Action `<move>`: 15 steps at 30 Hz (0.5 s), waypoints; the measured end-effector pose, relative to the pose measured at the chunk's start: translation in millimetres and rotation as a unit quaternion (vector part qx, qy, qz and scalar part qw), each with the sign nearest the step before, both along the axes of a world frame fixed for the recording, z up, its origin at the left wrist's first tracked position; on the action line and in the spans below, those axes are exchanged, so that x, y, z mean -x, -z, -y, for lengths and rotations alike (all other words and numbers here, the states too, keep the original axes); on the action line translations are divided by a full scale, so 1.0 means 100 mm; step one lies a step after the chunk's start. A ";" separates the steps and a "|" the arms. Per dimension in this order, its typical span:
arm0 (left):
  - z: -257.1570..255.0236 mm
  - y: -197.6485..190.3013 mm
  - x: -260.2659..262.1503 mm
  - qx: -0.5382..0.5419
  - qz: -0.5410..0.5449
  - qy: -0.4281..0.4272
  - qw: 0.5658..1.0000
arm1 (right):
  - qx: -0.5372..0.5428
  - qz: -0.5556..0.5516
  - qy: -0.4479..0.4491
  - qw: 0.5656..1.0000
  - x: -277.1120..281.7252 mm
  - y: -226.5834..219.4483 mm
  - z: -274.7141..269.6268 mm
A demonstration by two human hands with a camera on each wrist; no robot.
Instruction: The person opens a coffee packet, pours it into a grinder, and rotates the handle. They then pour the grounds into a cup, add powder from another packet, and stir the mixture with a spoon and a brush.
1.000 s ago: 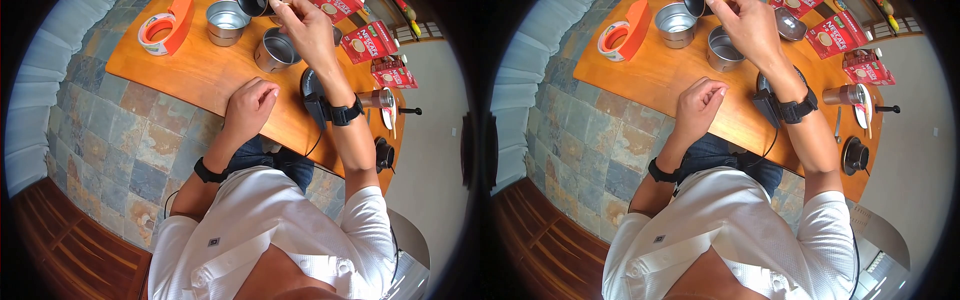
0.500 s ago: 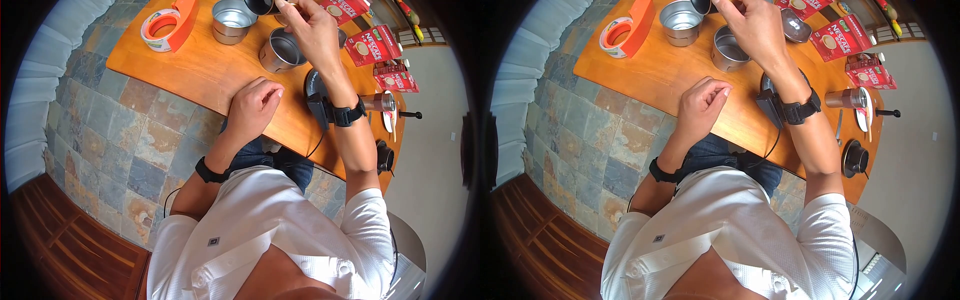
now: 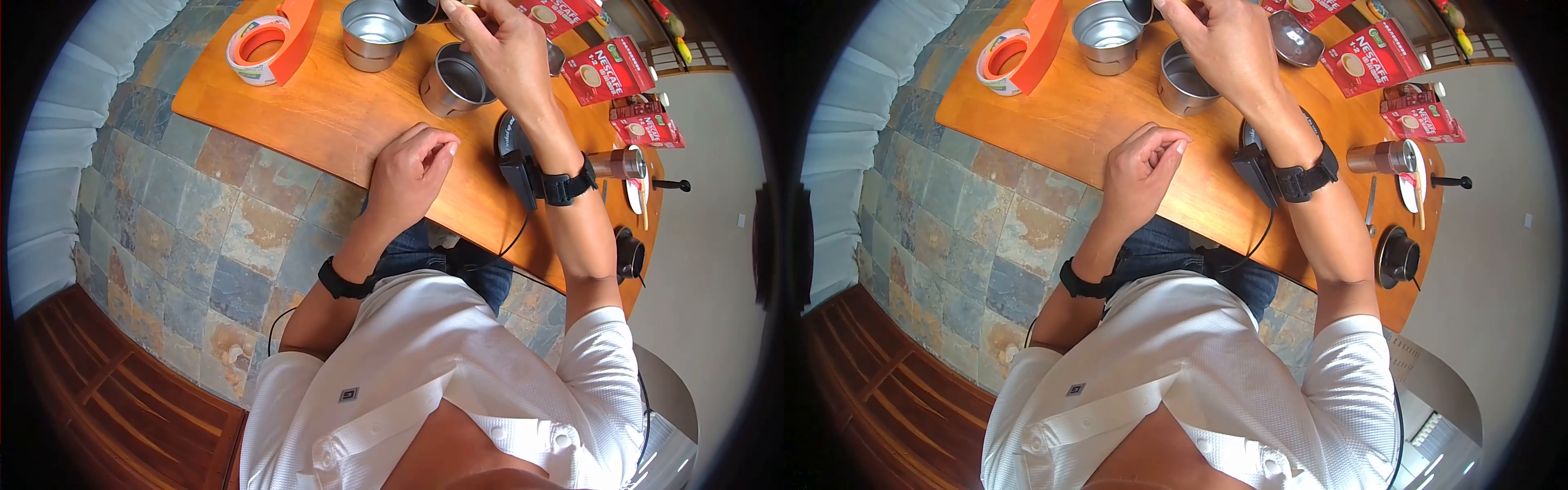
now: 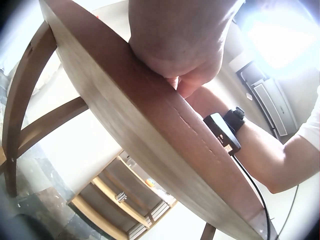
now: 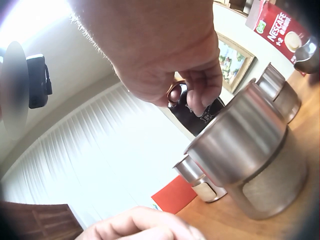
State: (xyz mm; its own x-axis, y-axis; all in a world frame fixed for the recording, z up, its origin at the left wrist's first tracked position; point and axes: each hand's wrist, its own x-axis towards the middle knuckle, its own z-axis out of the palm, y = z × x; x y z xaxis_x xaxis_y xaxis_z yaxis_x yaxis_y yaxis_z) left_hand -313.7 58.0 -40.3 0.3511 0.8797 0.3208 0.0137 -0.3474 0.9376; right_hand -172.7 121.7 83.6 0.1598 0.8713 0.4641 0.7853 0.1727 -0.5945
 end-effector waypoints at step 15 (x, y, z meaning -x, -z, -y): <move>0.01 0.01 0.00 0.006 -0.004 0.007 1.000 | -0.007 0.016 -0.001 1.000 0.01 -0.01 0.01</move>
